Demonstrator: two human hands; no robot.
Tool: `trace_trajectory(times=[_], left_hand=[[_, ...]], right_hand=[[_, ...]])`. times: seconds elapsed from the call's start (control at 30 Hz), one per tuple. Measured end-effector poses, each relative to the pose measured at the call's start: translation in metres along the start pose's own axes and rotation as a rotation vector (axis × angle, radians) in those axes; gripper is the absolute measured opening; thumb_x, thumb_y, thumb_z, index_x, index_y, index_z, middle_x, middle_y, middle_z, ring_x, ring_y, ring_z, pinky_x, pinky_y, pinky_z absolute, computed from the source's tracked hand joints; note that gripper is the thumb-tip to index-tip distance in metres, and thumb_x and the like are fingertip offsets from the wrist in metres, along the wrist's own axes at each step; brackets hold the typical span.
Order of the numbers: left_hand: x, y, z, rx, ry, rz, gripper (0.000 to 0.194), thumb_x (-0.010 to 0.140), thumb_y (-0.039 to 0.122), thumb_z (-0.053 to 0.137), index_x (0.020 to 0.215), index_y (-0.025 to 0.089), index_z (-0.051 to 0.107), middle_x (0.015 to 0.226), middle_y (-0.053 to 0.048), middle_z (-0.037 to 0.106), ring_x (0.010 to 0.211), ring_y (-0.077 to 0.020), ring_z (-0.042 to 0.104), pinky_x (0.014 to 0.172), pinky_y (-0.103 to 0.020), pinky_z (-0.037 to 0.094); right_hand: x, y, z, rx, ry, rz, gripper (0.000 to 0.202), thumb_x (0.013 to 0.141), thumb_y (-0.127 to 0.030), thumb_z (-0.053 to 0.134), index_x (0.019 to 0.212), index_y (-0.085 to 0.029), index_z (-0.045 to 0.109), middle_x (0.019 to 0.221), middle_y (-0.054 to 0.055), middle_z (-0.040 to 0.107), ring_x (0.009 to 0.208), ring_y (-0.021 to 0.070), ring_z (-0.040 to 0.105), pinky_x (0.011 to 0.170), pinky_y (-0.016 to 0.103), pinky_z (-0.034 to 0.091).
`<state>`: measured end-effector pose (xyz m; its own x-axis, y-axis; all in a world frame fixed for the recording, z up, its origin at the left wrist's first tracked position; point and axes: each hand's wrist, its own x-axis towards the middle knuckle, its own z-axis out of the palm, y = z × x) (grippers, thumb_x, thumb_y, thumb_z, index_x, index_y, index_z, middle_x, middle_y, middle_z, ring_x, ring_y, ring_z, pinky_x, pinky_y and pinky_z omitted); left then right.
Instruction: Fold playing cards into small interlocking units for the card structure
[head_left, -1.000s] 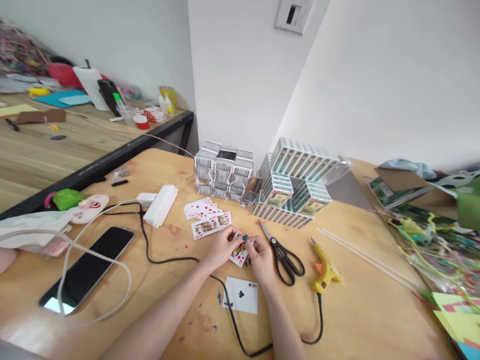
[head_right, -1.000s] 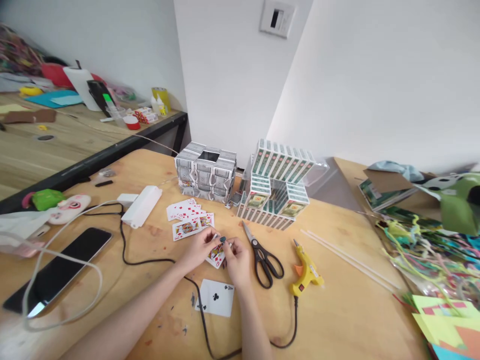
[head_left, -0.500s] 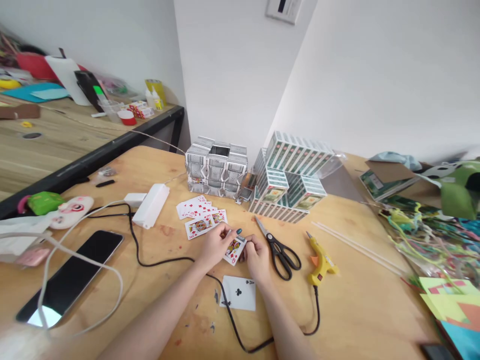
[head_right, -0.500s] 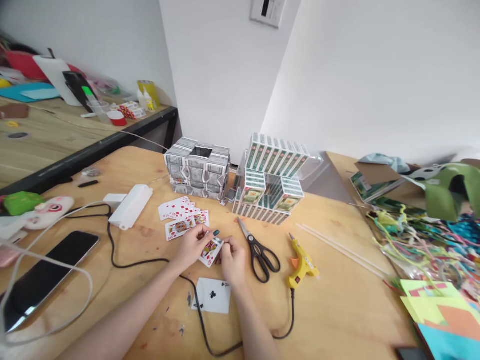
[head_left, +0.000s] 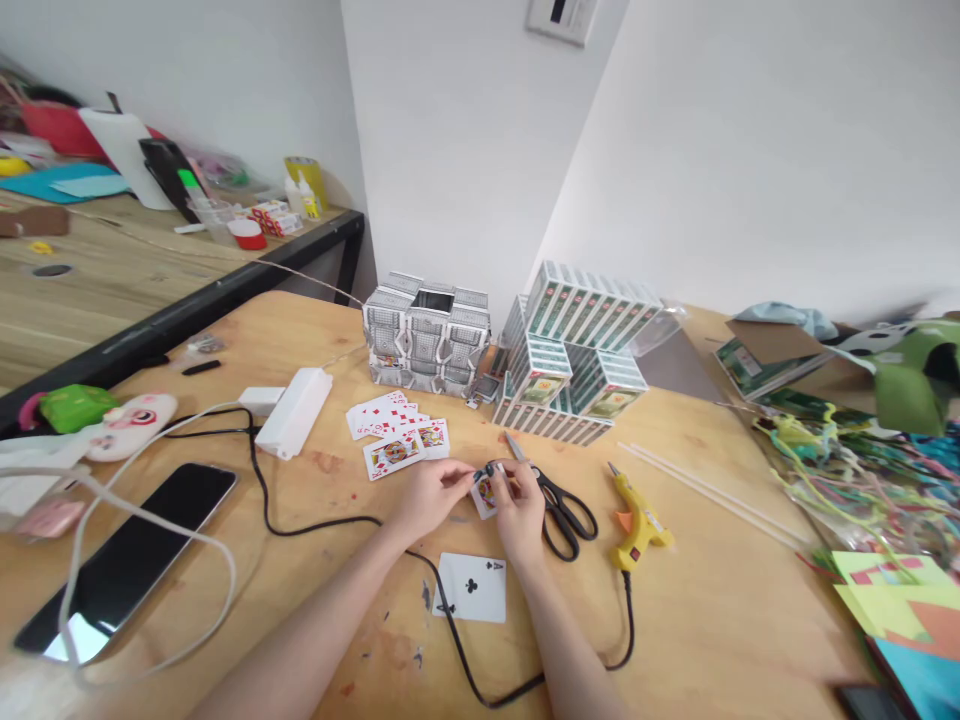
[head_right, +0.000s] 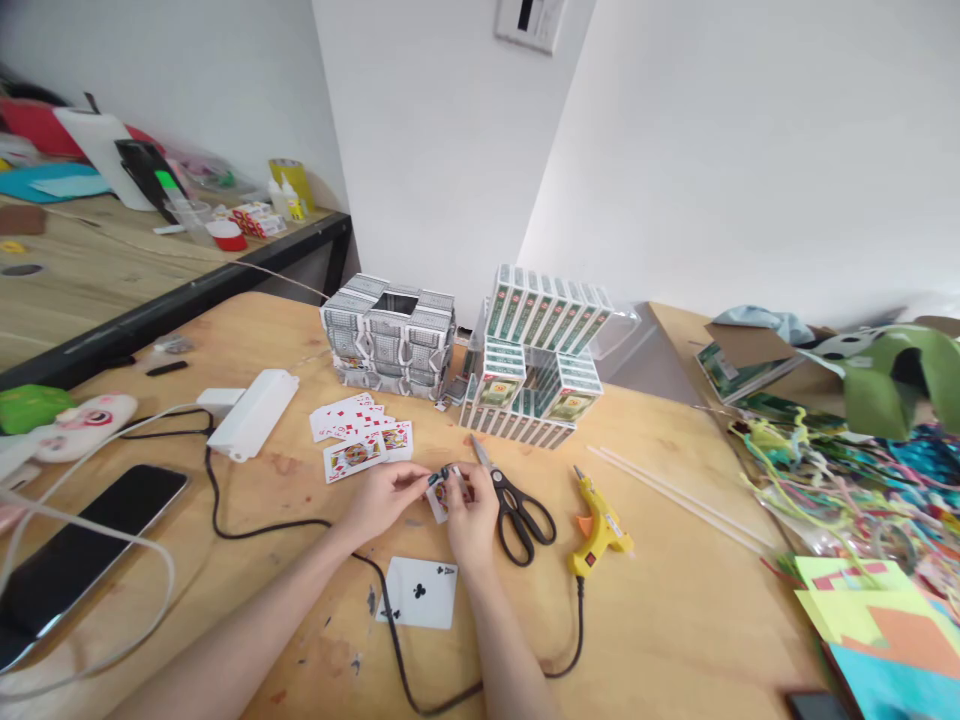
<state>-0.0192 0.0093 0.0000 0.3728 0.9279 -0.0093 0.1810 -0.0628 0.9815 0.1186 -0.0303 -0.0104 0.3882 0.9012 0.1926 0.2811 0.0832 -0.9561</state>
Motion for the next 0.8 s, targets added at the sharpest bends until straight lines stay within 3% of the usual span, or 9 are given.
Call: trace_trajectory(times=[0.13, 0.47, 0.63, 0.8], left_hand=[[-0.002, 0.003, 0.001, -0.023, -0.05, -0.014, 0.022, 0.076, 0.025, 0.054, 0.09, 0.016, 0.068, 0.087, -0.005, 0.071, 0.077, -0.0165, 0.064, 0.069, -0.025, 0.049], [-0.002, -0.001, 0.0, -0.077, -0.084, -0.06, 0.02, 0.074, 0.023, 0.055, 0.087, 0.015, 0.068, 0.084, -0.005, 0.071, 0.075, -0.0157, 0.064, 0.069, -0.024, 0.049], [-0.002, -0.002, 0.0, -0.029, -0.047, -0.025, 0.017, 0.074, 0.027, 0.056, 0.074, 0.013, 0.066, 0.072, -0.004, 0.068, 0.065, -0.014, 0.06, 0.061, -0.023, 0.046], [-0.002, -0.001, 0.001, -0.017, -0.042, 0.01, 0.021, 0.076, 0.031, 0.054, 0.075, 0.014, 0.066, 0.072, -0.003, 0.067, 0.066, -0.0145, 0.059, 0.061, -0.024, 0.045]], right_hand=[[-0.001, 0.006, 0.002, 0.038, 0.024, 0.088, 0.022, 0.074, -0.039, 0.06, 0.075, -0.017, 0.058, 0.064, 0.0, 0.056, 0.056, 0.0125, 0.05, 0.054, 0.025, 0.043], [-0.001, 0.006, 0.001, 0.174, 0.027, 0.139, 0.022, 0.074, -0.038, 0.058, 0.069, -0.016, 0.059, 0.062, 0.0, 0.055, 0.056, 0.013, 0.049, 0.054, 0.026, 0.04], [-0.002, 0.005, 0.0, 0.113, -0.023, 0.091, 0.023, 0.077, -0.036, 0.054, 0.067, -0.017, 0.061, 0.063, 0.001, 0.056, 0.059, 0.0141, 0.05, 0.057, 0.027, 0.041], [-0.001, -0.002, 0.0, 0.027, -0.142, -0.039, 0.027, 0.083, -0.034, 0.047, 0.082, -0.018, 0.069, 0.085, 0.007, 0.065, 0.082, 0.0194, 0.059, 0.076, 0.032, 0.045]])
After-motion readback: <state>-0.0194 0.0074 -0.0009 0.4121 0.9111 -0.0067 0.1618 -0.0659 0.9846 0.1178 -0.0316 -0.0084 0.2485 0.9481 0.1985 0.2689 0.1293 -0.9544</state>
